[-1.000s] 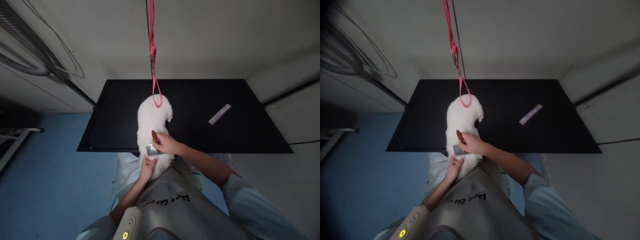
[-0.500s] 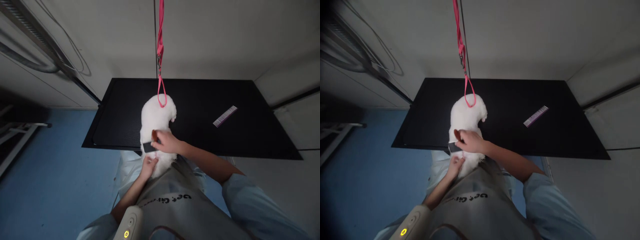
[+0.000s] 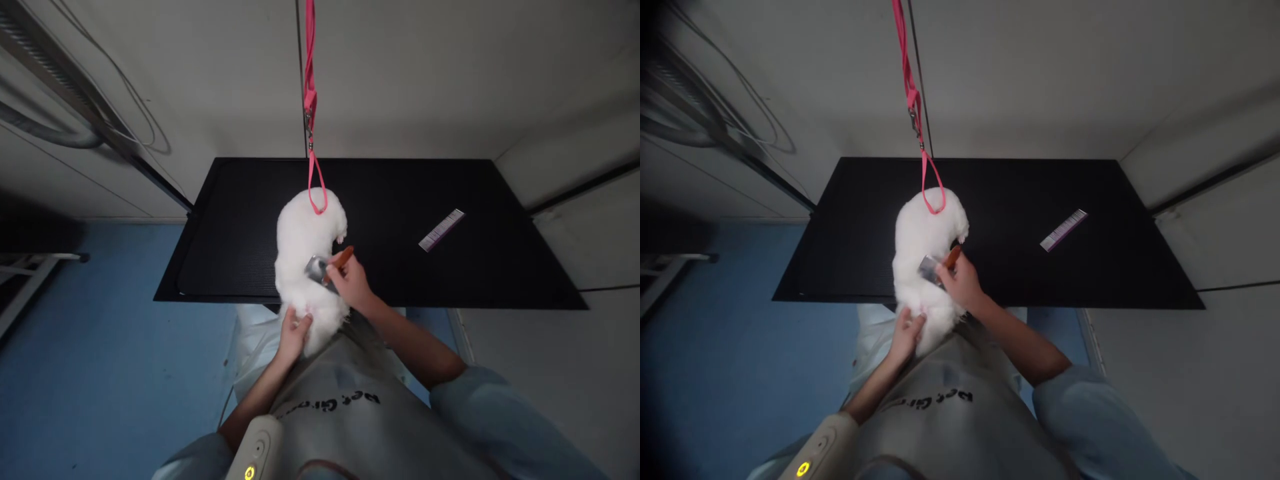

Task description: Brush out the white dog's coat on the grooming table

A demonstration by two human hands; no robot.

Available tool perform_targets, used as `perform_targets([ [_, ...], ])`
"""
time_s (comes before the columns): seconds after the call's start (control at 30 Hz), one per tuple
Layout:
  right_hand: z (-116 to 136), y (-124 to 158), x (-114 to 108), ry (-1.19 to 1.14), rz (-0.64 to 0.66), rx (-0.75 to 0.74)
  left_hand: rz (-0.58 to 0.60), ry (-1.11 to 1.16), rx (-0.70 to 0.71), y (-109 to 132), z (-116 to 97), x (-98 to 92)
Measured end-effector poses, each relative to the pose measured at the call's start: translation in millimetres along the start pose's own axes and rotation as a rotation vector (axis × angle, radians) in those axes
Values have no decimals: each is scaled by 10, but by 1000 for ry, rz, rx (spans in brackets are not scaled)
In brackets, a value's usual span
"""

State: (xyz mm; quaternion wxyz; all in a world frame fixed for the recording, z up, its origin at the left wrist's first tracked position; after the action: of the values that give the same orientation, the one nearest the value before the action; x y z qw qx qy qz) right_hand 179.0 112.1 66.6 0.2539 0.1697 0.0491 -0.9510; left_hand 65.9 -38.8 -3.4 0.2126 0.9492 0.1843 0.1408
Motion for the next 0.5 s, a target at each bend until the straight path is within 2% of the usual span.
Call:
perform_targets([
  [0.07,-130,135,3,-95,47,20,-31,33,7,-5,-7,-28],
  [0.1,-208,203,-20,-131,29,60,-43,50,17,-14,-12,-45],
  [0.17,-360,352,-128,-158,-196,135,-57,66,33,-37,-18,-76],
  [0.23,-463,522,-198,-178,-437,140,-47,62,39,-57,-11,-96],
  [0.27,-493,595,-185,-210,-464,126,-37,60,49,-60,-5,-106],
  [0.37,-542,725,-46,-381,-315,148,7,50,105,-47,-3,-171],
  [0.4,-557,748,-23,-428,-302,175,25,41,124,-43,-23,-211],
  [0.5,-601,791,-76,-459,-451,199,26,-73,280,-73,-244,-361],
])
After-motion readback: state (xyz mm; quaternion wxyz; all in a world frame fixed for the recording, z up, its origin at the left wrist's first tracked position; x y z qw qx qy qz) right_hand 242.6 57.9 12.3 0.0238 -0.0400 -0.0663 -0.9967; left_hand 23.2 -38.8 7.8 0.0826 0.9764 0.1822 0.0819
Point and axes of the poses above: each hand's wrist, its own y-axis away from the middle knuckle, its own x-axis out of the palm, z = x × y, the point moved 3 cm from there along -y, towards the middle knuckle, and after that the axes turned 8 degrees about z, right-handed, at the moved point
